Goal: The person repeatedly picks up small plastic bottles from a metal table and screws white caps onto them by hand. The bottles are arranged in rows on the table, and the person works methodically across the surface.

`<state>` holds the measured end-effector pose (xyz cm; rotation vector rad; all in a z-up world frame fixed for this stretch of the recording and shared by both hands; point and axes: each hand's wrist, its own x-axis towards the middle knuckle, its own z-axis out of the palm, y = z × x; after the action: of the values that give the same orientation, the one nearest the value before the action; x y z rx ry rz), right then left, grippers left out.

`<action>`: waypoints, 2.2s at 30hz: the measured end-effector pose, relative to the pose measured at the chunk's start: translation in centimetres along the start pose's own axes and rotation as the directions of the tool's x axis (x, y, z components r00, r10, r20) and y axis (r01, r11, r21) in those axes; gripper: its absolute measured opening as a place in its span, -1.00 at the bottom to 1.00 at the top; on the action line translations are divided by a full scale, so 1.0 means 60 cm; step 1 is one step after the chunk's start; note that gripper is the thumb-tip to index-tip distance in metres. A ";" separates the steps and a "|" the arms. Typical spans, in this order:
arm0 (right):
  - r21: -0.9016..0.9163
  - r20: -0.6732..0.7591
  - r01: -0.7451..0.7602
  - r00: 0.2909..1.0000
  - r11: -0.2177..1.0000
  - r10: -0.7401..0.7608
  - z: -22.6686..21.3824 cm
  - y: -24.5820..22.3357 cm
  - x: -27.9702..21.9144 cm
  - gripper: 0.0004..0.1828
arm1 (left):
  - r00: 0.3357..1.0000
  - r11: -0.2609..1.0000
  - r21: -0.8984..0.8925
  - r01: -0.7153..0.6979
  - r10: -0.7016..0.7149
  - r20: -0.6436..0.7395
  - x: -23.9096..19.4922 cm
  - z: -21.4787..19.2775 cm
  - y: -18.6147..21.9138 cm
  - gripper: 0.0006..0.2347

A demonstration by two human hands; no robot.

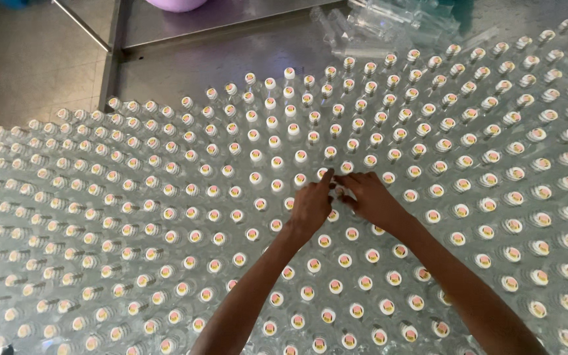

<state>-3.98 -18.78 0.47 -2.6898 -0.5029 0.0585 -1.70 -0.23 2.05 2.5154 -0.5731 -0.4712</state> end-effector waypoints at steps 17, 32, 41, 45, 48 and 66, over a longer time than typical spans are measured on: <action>-0.345 0.042 -0.040 0.997 0.938 0.058 0.059 0.014 0.011 -0.60 | 0.976 0.299 -0.954 0.001 -0.208 -0.064 -0.210 -0.125 -0.041 -0.61; 0.668 -0.125 0.236 0.971 0.705 -0.206 -0.055 -0.481 -0.072 -0.67 | 0.983 -0.048 -0.998 0.033 -0.176 0.041 -0.417 -0.074 -0.103 -0.27; 0.440 -0.019 0.002 1.000 0.898 0.007 0.013 -0.555 -0.135 -0.73 | 0.993 -0.010 -0.995 0.096 -0.075 0.096 -0.506 -0.031 -0.186 -0.40; 0.465 0.021 -0.081 0.997 0.882 0.080 -0.007 -0.621 -0.164 -0.73 | 0.989 0.040 -0.993 0.107 -0.104 0.103 -0.550 -0.033 -0.200 -0.41; 0.546 0.013 -0.115 0.992 0.829 0.129 -0.013 -0.632 -0.174 -0.70 | 0.983 0.147 -0.979 0.141 -0.142 0.120 -0.578 -0.074 -0.184 -0.43; 0.737 -0.270 0.013 0.922 0.676 0.277 0.011 -0.399 -0.018 -0.77 | 0.976 0.295 -0.936 -0.192 -0.047 -0.215 -0.326 -0.141 -0.174 -0.66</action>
<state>-13.17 1.55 9.29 -1.8625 -0.1056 -0.1664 -11.53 20.72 7.30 1.2864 -0.1773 -0.3424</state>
